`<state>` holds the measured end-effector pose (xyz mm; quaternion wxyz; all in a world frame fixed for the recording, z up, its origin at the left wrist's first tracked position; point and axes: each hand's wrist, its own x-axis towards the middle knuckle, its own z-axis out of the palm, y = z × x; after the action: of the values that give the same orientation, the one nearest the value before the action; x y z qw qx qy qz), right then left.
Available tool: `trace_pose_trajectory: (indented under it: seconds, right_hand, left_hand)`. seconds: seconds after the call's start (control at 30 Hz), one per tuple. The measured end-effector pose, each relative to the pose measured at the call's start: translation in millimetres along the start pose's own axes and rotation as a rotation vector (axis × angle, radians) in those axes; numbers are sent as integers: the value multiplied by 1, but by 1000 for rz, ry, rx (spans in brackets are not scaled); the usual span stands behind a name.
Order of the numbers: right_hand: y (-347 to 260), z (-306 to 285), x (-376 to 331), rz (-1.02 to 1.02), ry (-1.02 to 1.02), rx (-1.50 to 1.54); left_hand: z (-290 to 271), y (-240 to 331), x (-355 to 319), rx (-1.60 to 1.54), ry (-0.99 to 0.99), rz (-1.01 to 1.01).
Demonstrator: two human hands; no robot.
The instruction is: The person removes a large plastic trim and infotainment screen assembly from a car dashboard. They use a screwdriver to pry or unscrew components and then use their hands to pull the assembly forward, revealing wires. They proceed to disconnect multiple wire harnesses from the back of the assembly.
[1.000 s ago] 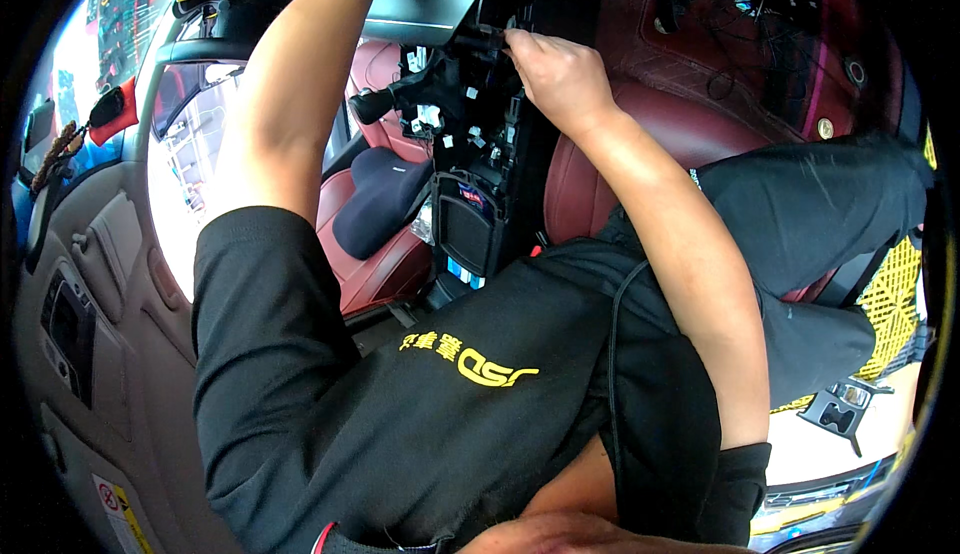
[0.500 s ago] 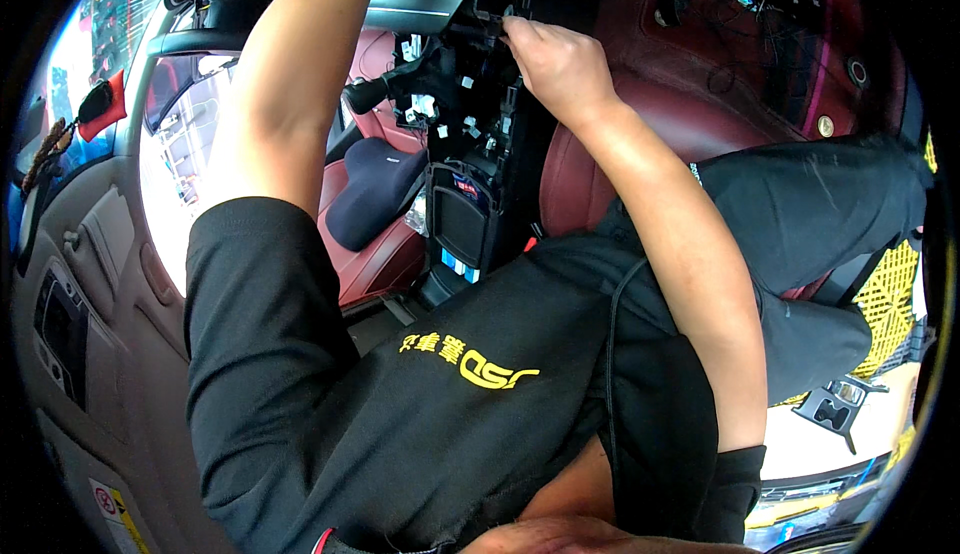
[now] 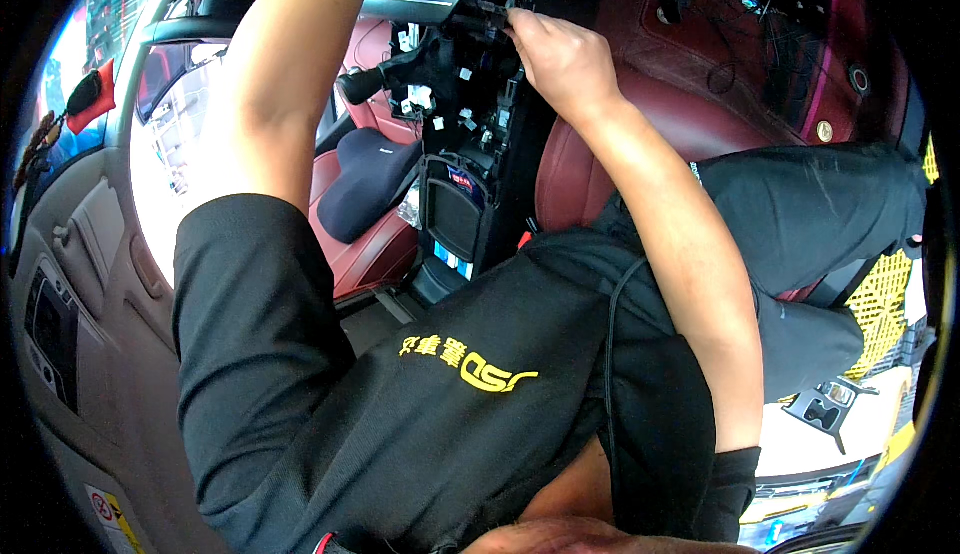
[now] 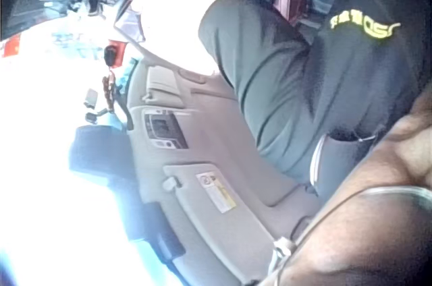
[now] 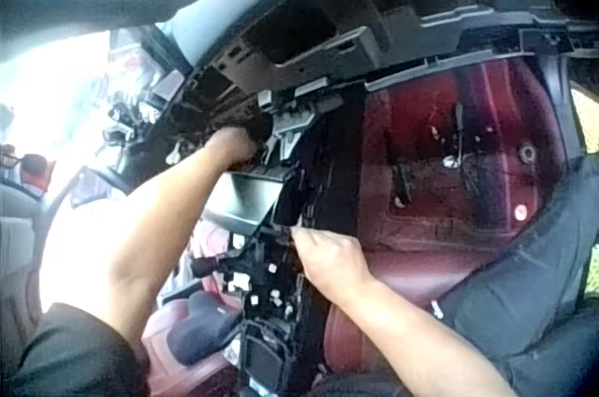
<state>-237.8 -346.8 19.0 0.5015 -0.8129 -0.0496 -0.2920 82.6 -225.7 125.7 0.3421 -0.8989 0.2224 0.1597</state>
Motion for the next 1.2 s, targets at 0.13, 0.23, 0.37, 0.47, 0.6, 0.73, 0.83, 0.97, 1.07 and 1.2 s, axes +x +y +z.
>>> trace_pose_trajectory:
  seconds: [0.13,0.23,0.37,0.47,0.6,0.73,0.83,0.97,1.07,1.2]
  right_hand:
    - [0,0,0,-19,19,8]
    - [-1,0,0,-22,6,-4]
    - [-3,-2,2,-18,9,-14]
    - [-3,-6,5,-1,-8,-19]
    - [-1,-7,4,0,-24,14]
    - [-3,-7,5,18,-31,28]
    - [-4,-8,5,27,-53,55]
    - [-9,-15,12,80,-134,38]
    - [-8,-15,13,89,-168,38]
    - [-9,-15,15,92,-199,5]
  left_hand:
    - [10,-10,-5,23,127,76]
    - [9,-13,-4,-46,97,71]
    - [12,-9,-5,-70,106,-8]
    - [-5,2,-7,-44,29,-32]
    - [-40,-15,-56,13,102,270]
    - [-73,1,-160,-607,551,15]
    - [-13,-46,-165,-925,854,-43]
    - [60,-81,-155,-1170,992,-107]
    - [106,-90,-147,-1552,862,-141]
    - [126,-82,-139,-2167,531,-180]
